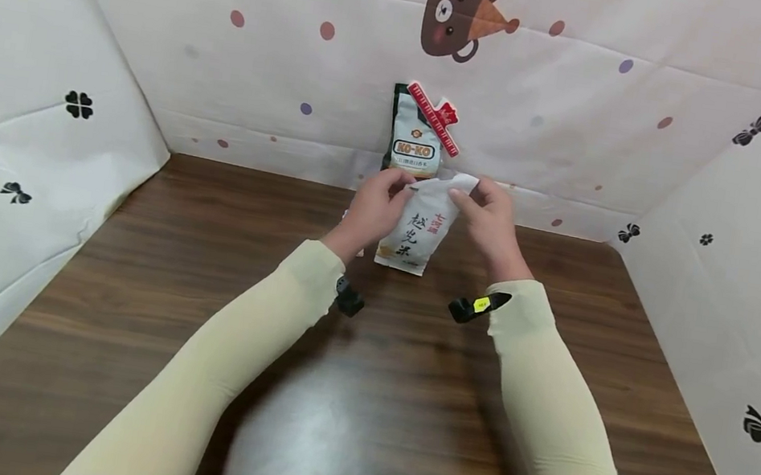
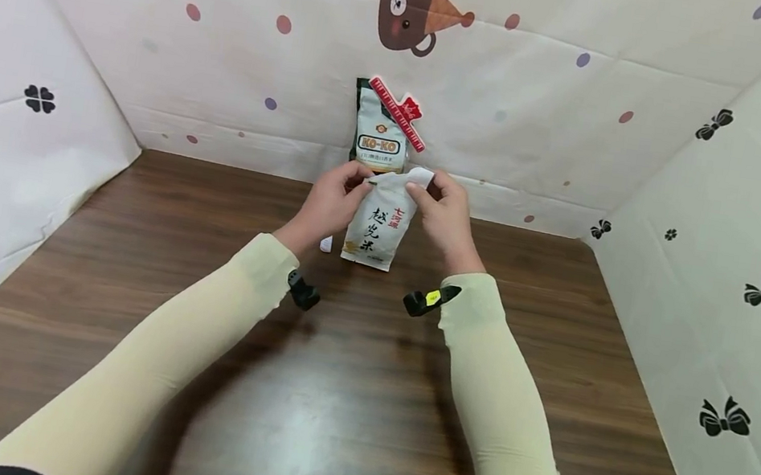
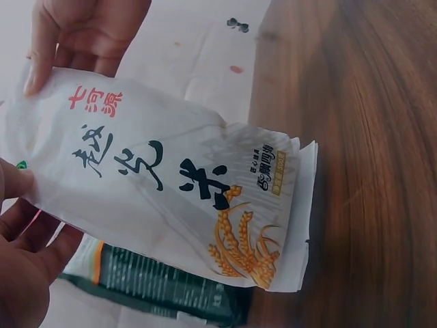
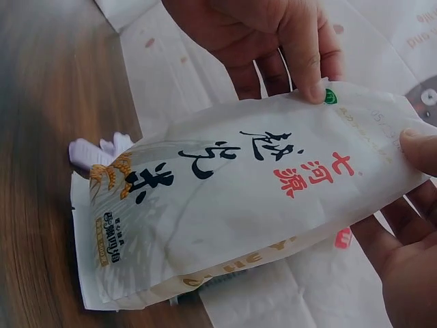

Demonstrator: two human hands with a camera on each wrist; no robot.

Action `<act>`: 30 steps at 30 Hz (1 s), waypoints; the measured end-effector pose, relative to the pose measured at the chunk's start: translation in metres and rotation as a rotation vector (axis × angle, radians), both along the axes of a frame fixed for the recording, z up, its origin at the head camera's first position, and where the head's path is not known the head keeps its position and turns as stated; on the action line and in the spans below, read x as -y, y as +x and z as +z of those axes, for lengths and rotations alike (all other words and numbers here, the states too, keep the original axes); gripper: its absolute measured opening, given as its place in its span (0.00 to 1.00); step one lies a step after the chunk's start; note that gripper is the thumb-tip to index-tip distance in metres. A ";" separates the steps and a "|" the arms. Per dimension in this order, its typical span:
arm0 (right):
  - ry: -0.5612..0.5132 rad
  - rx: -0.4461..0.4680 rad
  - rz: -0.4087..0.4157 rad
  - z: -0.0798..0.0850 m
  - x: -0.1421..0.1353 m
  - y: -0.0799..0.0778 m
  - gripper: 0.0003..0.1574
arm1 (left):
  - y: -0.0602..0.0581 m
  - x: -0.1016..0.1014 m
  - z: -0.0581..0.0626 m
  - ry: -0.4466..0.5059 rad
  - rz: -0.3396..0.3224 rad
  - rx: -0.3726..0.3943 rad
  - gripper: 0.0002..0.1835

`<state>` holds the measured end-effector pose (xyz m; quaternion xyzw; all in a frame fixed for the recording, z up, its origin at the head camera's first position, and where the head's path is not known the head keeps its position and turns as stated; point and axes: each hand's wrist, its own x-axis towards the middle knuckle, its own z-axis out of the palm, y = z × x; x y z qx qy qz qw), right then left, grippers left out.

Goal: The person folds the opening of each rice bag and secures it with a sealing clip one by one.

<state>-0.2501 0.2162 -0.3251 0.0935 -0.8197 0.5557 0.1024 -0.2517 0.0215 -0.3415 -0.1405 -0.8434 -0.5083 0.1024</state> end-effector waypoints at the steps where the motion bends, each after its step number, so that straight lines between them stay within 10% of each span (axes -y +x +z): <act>1: -0.001 0.001 0.009 0.000 0.004 0.000 0.19 | 0.001 0.003 0.000 0.004 0.012 -0.011 0.07; 30: -0.010 0.073 0.172 -0.008 0.061 0.011 0.17 | 0.029 0.072 -0.013 0.072 0.032 0.058 0.06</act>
